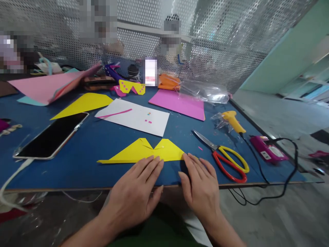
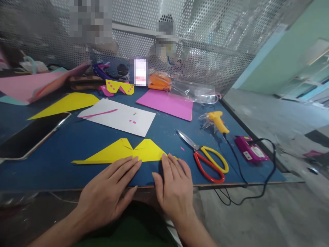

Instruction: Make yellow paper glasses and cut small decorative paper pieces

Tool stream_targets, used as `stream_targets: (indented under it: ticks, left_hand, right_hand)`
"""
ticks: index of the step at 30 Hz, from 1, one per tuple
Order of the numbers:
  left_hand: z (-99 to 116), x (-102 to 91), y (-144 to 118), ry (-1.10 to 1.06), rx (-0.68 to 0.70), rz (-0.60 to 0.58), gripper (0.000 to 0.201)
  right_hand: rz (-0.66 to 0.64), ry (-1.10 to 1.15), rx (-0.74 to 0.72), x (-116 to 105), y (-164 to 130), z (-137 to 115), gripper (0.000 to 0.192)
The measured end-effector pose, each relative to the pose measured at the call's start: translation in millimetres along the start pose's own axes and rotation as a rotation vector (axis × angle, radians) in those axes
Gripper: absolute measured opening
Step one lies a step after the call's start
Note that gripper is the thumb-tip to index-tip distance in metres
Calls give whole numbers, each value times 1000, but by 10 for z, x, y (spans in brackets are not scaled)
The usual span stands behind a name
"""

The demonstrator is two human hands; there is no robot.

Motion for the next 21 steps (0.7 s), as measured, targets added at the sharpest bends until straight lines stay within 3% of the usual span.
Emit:
stream_targets:
  ticks: [5, 10, 16, 21]
  left_hand:
    - [-11, 47, 17, 9, -13, -9, 55]
    - [-4, 56, 13, 35, 1, 3, 57]
    - [1, 76, -4, 39, 14, 22, 61]
    - [-78, -80, -45, -25, 8, 121, 40]
  right_hand:
    - [2, -9, -1, -31, -51, 85, 43]
    - [-80, 10, -9, -67, -35, 141, 42]
    - [-91, -106, 26, -119, -20, 161, 43]
    - [-126, -193, -47, -135, 71, 122, 34]
Point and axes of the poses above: each hand's wrist, its own y-axis towards the middle knuckle, its own x-axis out of the palm, z = x × y, the point moved 5 cm from there along y, towards the middle knuckle, and after that the axes turned 8 degrees about z, right-handed, at the moved point
